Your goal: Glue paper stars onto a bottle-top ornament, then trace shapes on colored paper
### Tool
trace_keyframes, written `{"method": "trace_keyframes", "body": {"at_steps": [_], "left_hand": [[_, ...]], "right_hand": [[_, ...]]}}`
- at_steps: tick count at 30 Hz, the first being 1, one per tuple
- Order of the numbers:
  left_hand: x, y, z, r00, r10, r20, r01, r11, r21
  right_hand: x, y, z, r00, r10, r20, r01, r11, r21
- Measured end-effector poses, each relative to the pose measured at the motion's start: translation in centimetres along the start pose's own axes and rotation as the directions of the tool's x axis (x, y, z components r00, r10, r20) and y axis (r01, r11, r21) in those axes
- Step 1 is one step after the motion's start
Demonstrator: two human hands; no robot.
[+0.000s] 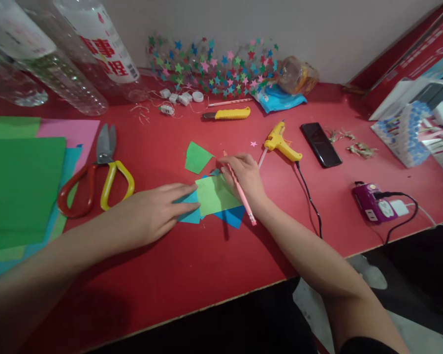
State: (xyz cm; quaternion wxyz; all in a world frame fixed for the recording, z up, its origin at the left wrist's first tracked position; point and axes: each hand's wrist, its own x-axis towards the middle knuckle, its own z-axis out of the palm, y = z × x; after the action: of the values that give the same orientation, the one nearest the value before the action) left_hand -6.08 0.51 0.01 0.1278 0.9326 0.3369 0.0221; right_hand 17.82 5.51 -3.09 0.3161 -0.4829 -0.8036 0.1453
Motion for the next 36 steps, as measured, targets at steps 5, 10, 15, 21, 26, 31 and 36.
{"method": "trace_keyframes", "body": {"at_steps": [5, 10, 15, 21, 26, 31, 36], "left_hand": [[-0.1, 0.1, -0.2, 1.000, 0.003, 0.001, -0.003, 1.000, 0.005], [-0.2, 0.3, -0.4, 1.000, -0.012, 0.002, 0.012, 1.000, 0.015], [-0.2, 0.7, -0.4, 0.999, -0.036, 0.013, 0.037, 0.999, -0.010], [-0.3, 0.0, -0.7, 0.999, -0.043, 0.032, 0.045, 0.996, -0.073], [0.0, -1.2, -1.0, 1.000, 0.005, 0.000, -0.005, 0.990, -0.139], [0.8, -1.2, 0.0, 0.994, -0.024, -0.104, 0.011, 0.993, -0.120], [1.7, -0.7, 1.7, 0.967, -0.134, -0.217, 0.090, 0.975, -0.201]], "right_hand": [[-0.2, -0.9, -0.4, 0.997, -0.051, 0.059, 0.043, 0.990, 0.134], [-0.7, -1.4, -0.5, 0.946, 0.248, 0.207, -0.319, 0.812, 0.489], [-0.7, -2.5, 0.0, 0.867, 0.293, 0.403, -0.493, 0.620, 0.610], [-0.9, -3.0, 0.2, 0.880, 0.251, 0.403, -0.461, 0.658, 0.595], [-1.0, -2.3, 0.5, 0.907, 0.211, 0.365, -0.400, 0.706, 0.585], [-0.9, -2.3, 0.6, 0.918, 0.326, 0.223, -0.395, 0.725, 0.565], [-1.5, -3.1, 0.0, 0.921, 0.167, 0.353, -0.347, 0.766, 0.541]]}}
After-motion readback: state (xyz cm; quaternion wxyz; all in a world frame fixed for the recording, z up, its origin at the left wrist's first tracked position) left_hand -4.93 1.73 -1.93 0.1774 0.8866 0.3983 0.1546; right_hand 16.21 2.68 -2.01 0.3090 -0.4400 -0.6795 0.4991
